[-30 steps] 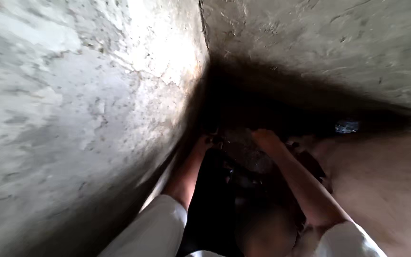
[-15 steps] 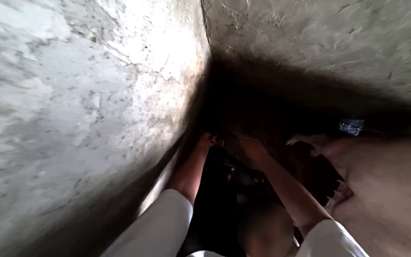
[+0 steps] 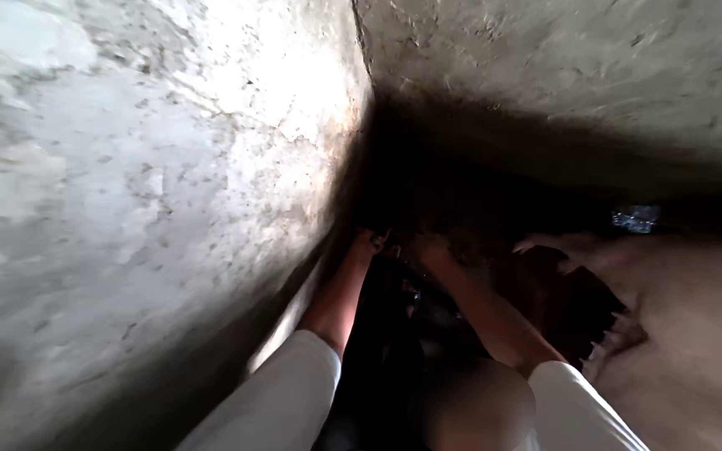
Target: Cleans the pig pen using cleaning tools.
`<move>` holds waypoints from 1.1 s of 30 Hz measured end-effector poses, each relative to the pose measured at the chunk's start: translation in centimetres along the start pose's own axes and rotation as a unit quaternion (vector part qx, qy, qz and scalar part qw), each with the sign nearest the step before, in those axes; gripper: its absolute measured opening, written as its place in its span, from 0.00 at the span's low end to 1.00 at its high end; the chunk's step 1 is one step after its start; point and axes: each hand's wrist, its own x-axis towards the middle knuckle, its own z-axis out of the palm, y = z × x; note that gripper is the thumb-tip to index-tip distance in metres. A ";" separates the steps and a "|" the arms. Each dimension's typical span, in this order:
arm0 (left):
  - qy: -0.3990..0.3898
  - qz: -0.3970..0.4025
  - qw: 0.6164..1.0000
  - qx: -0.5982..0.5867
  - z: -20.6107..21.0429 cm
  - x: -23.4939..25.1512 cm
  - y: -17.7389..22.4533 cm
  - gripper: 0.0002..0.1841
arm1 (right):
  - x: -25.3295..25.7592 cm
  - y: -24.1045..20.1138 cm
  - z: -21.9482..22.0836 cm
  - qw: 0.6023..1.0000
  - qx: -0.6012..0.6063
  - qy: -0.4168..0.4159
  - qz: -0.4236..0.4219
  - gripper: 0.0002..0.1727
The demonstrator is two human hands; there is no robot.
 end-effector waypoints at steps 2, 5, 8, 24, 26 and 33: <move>-0.005 0.001 1.000 0.011 -0.1 0.9 -0.1 0.06 | -2.9 1.7 -2.2 0.999 -0.034 -0.007 -0.012 0.24; -0.026 0.006 0.999 0.030 -0.8 0.4 -0.4 0.04 | -5.9 4.3 -6.3 0.996 -0.075 0.051 0.014 0.22; -0.035 0.011 0.999 0.012 -1.9 -1.3 -0.9 0.04 | -6.1 4.2 -8.8 0.988 -0.090 0.111 0.050 0.25; -0.036 -0.022 0.999 0.029 -3.8 -0.3 -2.5 0.04 | -9.8 7.1 -1.4 0.994 0.064 0.023 0.087 0.27; -0.022 -0.027 0.998 0.050 -3.3 -2.7 -2.1 0.03 | -9.9 10.0 -2.1 0.986 0.074 0.056 0.138 0.37; 0.017 -0.021 0.999 0.044 -0.3 -1.0 -2.0 0.04 | -2.4 5.8 4.0 0.974 0.151 0.119 0.117 0.23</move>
